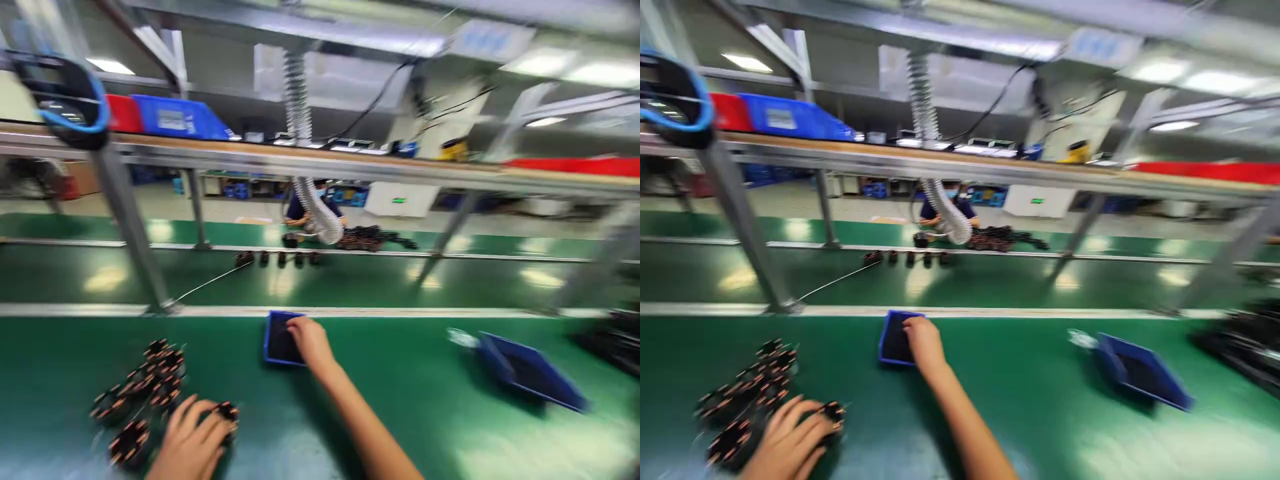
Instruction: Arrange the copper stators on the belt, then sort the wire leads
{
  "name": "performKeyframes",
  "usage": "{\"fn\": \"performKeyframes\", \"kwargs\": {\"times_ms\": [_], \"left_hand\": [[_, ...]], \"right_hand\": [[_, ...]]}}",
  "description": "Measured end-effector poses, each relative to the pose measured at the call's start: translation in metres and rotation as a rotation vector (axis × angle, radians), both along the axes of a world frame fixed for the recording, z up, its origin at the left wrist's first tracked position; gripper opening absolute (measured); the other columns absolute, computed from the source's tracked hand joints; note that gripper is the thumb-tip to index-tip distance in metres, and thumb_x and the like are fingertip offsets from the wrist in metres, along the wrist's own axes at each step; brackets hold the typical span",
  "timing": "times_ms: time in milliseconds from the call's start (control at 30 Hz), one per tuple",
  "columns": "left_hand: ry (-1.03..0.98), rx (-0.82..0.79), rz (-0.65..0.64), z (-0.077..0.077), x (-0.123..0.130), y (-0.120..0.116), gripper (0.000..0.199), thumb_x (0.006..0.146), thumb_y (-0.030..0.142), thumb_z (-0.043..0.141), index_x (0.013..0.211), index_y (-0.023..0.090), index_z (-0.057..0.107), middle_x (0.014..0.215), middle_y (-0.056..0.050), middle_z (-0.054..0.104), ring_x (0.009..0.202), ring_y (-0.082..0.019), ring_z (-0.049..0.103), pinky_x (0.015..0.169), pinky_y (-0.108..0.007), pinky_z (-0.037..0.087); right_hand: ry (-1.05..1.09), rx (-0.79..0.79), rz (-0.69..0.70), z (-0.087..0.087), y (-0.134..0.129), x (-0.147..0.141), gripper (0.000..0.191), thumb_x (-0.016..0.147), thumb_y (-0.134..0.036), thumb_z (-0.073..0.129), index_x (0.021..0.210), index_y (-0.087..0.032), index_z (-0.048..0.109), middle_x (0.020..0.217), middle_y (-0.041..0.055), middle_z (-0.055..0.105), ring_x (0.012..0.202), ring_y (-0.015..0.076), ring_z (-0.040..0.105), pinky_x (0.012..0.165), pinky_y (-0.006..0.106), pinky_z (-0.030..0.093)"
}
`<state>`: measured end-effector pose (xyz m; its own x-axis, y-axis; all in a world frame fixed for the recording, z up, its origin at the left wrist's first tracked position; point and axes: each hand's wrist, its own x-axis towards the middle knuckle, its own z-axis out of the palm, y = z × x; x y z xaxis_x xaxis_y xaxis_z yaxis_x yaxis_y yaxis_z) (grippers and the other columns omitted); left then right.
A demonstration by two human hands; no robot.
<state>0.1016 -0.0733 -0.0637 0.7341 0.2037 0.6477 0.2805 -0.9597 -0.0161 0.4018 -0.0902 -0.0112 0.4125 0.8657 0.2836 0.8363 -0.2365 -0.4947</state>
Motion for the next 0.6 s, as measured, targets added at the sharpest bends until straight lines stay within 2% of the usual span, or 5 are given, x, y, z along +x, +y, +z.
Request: {"fn": "performKeyframes", "kwargs": {"times_ms": [100,267,367,467,600], "left_hand": [[0.111,-0.22,0.025,0.007,-0.004,-0.017,0.04,0.079,0.002,0.049,0.107,0.028,0.063,0.112,-0.002,0.07,0.104,-0.022,0.063,0.1,-0.043,0.05],[0.237,-0.365,-0.037,0.017,0.003,-0.02,0.062,0.066,-0.004,0.053,0.121,0.025,0.056,0.145,-0.008,0.055,0.131,-0.028,0.052,0.107,-0.047,0.049],[0.22,-0.367,-0.092,0.005,0.002,-0.016,0.056,0.073,0.001,0.058,0.124,0.024,0.055,0.14,-0.008,0.06,0.129,-0.026,0.056,0.109,-0.043,0.049],[0.145,-0.326,-0.065,-0.012,0.003,-0.016,0.046,0.078,0.002,0.058,0.119,0.022,0.057,0.133,-0.008,0.065,0.123,-0.023,0.062,0.104,-0.034,0.054],[0.087,-0.286,-0.048,-0.02,0.007,-0.018,0.038,0.082,0.002,0.052,0.114,0.021,0.06,0.124,-0.008,0.069,0.119,-0.023,0.065,0.099,-0.033,0.057]], "right_hand": [[0.164,0.113,0.011,-0.011,-0.001,0.012,0.027,0.099,-0.035,0.054,0.1,-0.014,0.071,0.106,0.0111,0.076,0.099,0.0238,0.071,0.097,0.047,0.051],[0.378,0.192,0.049,-0.013,-0.04,-0.006,0.053,0.088,-0.065,0.048,0.086,-0.018,0.074,0.07,0.0066,0.073,0.058,0.0201,0.067,0.058,0.032,0.056],[0.603,0.169,0.127,-0.028,-0.066,-0.041,0.05,0.08,-0.068,0.062,0.078,-0.02,0.075,0.061,0.0038,0.07,0.051,0.0185,0.064,0.049,0.027,0.053],[0.873,0.14,0.123,-0.057,-0.077,-0.07,0.052,0.071,-0.071,0.071,0.08,-0.02,0.078,0.066,0.0068,0.074,0.056,0.0213,0.068,0.052,0.029,0.057],[0.986,0.113,0.095,-0.088,-0.079,-0.085,0.053,0.069,-0.072,0.074,0.084,-0.021,0.08,0.076,0.0094,0.078,0.062,0.023,0.072,0.058,0.03,0.061]]}}
